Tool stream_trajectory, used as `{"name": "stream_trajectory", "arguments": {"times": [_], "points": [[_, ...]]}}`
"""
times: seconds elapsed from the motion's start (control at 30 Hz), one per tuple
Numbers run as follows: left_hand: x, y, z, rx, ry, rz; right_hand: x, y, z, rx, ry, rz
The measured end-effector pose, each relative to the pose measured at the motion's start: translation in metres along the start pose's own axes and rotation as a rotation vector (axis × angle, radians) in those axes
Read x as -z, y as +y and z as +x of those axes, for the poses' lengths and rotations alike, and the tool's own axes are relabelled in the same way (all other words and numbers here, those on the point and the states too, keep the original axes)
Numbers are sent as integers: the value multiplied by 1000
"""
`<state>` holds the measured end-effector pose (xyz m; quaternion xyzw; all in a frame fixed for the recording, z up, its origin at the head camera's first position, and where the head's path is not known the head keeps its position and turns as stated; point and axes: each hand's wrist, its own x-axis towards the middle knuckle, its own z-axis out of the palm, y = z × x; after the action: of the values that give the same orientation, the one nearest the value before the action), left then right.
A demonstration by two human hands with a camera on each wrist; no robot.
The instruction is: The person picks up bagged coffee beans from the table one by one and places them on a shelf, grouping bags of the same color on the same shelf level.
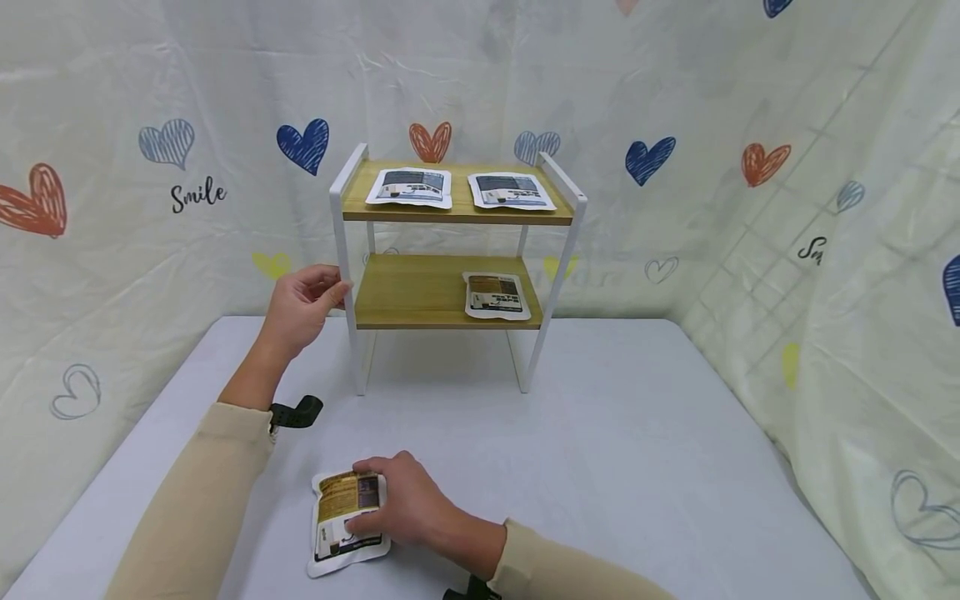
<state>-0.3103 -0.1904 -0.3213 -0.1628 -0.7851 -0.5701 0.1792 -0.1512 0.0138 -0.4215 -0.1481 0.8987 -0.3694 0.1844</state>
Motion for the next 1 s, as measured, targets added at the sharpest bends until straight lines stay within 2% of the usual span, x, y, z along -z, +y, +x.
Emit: {"name": "stream_trajectory", "arguments": {"times": [0.33, 0.57, 1.0], "points": [[0, 1, -1, 0, -2, 0, -2, 2, 2, 26, 24, 34], [0, 1, -1, 8, 0, 0, 2, 6, 4, 81, 36, 84], [1, 1, -1, 23, -4, 22, 5, 9, 10, 57, 13, 163]]}}
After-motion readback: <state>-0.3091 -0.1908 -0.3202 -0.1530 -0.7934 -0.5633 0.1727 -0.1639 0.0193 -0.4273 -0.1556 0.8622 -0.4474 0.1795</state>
